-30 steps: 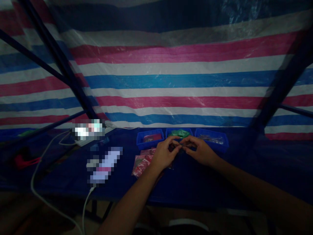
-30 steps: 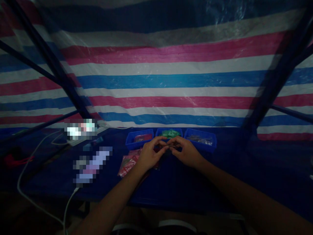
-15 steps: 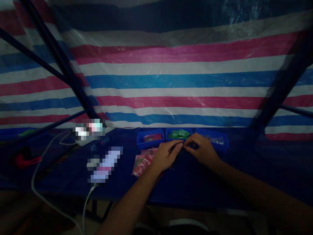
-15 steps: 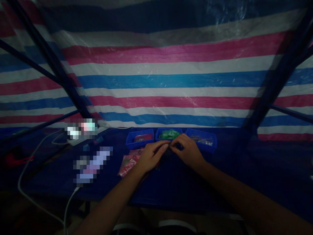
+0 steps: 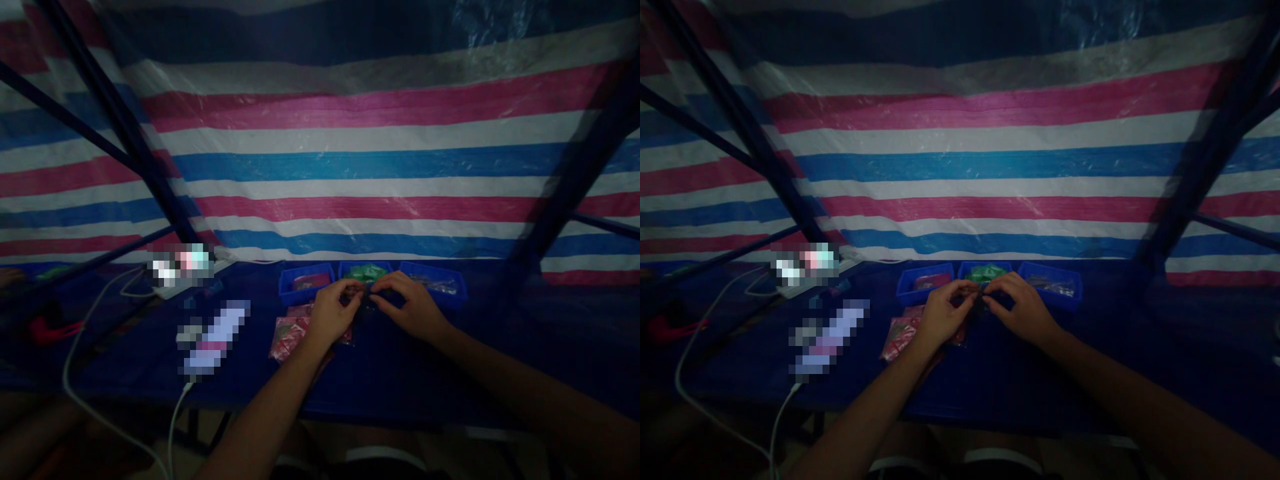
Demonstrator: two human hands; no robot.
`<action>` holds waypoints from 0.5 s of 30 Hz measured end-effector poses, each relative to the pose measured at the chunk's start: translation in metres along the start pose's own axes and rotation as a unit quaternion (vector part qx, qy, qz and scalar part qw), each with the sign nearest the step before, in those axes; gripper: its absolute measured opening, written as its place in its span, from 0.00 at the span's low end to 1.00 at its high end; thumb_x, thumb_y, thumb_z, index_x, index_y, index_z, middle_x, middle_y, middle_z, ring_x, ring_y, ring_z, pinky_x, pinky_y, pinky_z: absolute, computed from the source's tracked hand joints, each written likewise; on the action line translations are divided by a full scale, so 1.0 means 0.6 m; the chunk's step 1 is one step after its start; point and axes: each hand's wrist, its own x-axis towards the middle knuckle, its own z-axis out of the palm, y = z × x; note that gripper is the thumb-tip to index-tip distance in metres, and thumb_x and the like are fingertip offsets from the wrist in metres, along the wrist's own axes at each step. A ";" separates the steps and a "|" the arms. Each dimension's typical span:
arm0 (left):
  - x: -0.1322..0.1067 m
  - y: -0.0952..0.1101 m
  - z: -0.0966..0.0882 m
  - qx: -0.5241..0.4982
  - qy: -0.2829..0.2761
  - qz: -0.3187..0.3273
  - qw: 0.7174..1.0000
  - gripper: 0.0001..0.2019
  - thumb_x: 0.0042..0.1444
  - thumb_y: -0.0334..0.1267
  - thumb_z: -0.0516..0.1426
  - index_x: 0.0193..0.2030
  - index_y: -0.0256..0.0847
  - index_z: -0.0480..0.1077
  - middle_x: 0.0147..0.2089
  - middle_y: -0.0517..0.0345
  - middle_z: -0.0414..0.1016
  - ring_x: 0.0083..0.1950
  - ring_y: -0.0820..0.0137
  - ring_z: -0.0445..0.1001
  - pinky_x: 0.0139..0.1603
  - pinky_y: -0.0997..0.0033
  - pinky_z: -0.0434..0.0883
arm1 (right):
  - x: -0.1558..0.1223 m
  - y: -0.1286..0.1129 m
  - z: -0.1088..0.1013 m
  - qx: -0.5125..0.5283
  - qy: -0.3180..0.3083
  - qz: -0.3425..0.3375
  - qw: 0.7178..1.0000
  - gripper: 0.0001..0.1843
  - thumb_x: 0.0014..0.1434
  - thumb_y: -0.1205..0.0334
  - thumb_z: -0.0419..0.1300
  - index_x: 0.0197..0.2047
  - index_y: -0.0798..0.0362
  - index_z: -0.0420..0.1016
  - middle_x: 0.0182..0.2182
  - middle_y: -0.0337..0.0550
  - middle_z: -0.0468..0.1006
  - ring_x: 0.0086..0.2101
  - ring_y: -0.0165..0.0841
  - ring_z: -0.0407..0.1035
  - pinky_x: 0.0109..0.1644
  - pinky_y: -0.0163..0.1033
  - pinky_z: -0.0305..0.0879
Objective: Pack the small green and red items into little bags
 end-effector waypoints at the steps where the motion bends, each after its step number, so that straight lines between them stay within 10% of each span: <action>1: 0.000 0.002 0.000 -0.005 -0.004 0.001 1.000 0.09 0.63 0.35 0.60 0.49 0.43 0.76 0.47 0.55 0.83 0.47 0.66 0.82 0.53 0.65 0.77 | 0.000 0.001 0.000 0.002 0.007 0.014 1.000 0.08 0.64 0.62 0.65 0.48 0.47 0.78 0.44 0.46 0.81 0.43 0.41 0.75 0.49 0.49 0.73; 15: -0.007 0.021 -0.002 -0.019 -0.049 -0.002 0.999 0.25 0.60 0.34 0.63 0.64 0.46 0.65 0.43 0.60 0.84 0.42 0.69 0.83 0.48 0.69 0.77 | -0.002 0.006 0.001 0.074 -0.005 0.163 0.984 0.09 0.61 0.56 0.68 0.43 0.47 0.85 0.38 0.41 0.87 0.37 0.39 0.81 0.44 0.43 0.77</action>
